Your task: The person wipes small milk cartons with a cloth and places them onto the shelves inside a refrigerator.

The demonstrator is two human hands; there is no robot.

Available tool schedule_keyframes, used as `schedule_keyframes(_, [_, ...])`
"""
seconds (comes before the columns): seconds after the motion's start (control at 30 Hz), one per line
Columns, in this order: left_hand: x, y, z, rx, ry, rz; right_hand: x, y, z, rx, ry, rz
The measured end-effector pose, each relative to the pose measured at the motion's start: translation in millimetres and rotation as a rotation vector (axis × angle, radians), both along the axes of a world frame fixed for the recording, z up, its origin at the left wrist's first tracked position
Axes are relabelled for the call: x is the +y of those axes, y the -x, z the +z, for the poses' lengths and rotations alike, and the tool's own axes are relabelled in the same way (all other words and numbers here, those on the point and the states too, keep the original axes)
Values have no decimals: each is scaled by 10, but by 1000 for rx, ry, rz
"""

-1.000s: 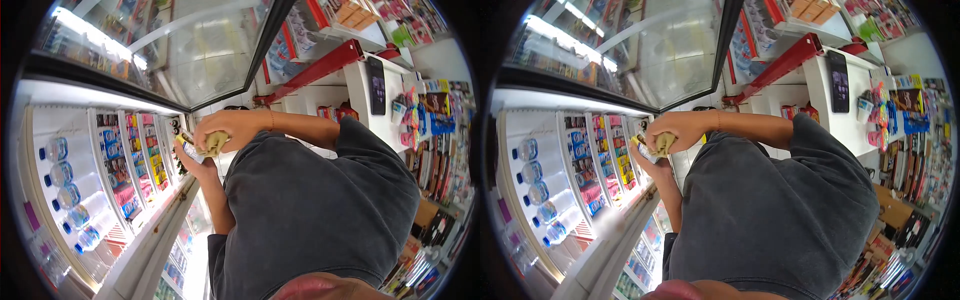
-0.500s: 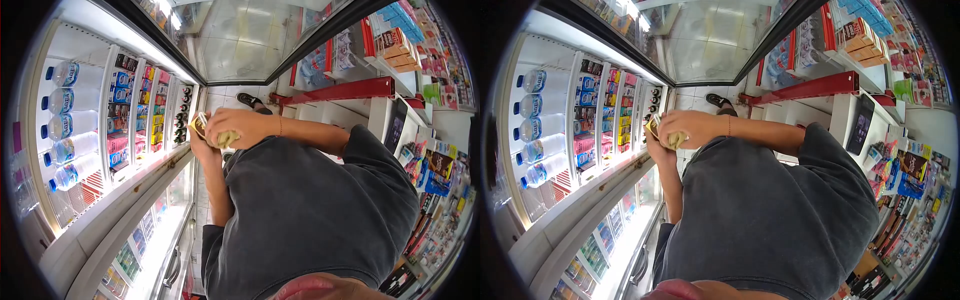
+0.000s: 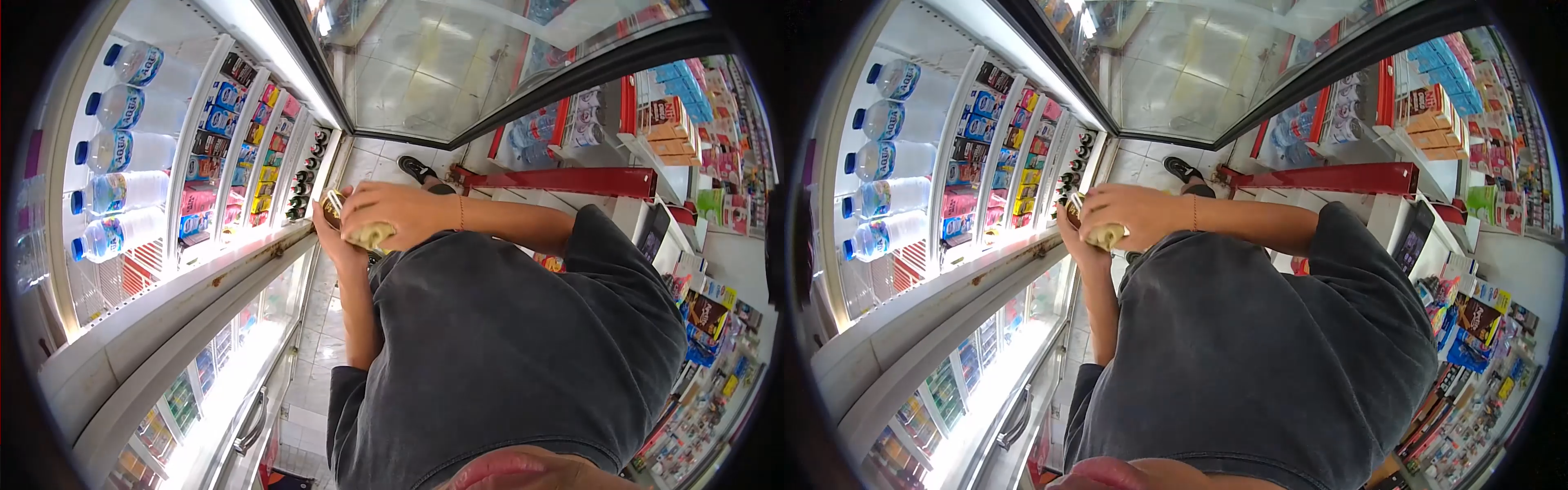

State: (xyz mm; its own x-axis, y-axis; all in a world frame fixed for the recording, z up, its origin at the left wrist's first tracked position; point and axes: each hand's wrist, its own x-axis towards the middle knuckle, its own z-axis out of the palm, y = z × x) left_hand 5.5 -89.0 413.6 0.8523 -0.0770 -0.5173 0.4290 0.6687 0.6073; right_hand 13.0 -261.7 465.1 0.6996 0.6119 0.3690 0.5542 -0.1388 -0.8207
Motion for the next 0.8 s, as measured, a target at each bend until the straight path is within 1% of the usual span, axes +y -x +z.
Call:
schedule_keyframes(0.07, [21, 10, -35, 28, 15, 24, 50, 3, 31, 27, 15, 47])
schedule_keyframes(0.13, [65, 10, -126, 96, 158, 65, 123, -65, 48, 94, -31, -8])
schedule_keyframes(0.17, [92, 19, -170, 27, 138, 23, 159, -110, 53, 98, -32, 0])
schedule_keyframes(0.2, [44, 23, -130, 28, 137, 32, 187, -190, 71, 43, -49, -63])
schedule_keyframes(0.23, [-62, 26, -47, 10, 2, 88, 201, -261, 72, -13, -66, -123])
schedule_keyframes(0.27, [-122, 20, -2, -5, -135, 147, 206, -304, 49, -12, -69, -106])
schedule_keyframes(0.3, [-114, 6, -20, 61, -71, 153, 207, -332, 11, -19, -27, -107])
schedule_keyframes(0.33, [-91, 5, -36, 64, -76, 179, 216, -344, -29, -26, 13, -102])
schedule_keyframes(0.4, [-17, 38, -76, 53, 105, 82, 209, -284, -109, -42, 16, -45])
schedule_keyframes(0.43, [21, 47, -186, 58, 131, 106, 207, -233, -136, 14, 49, -26])
schedule_keyframes(0.47, [63, 71, -313, 53, 126, 137, 188, -214, -160, 62, 86, -13])
schedule_keyframes(0.53, [104, 144, -454, 54, 174, 121, 175, -199, -124, 93, 74, 41])
schedule_keyframes(0.6, [95, 213, -494, 18, 150, 131, 162, -240, -90, 239, 122, 124])
schedule_keyframes(0.63, [77, 229, -413, 87, 166, 156, 193, -260, -99, 245, 121, 139])
schedule_keyframes(0.7, [50, 213, -233, 209, 194, 171, 250, -370, -133, 194, -14, 66])
schedule_keyframes(0.73, [50, 230, -272, 213, 192, 183, 270, -420, -148, 199, -16, 77])
schedule_keyframes(0.8, [45, 228, -329, 49, 158, 211, 293, -510, -168, 106, 46, 47])
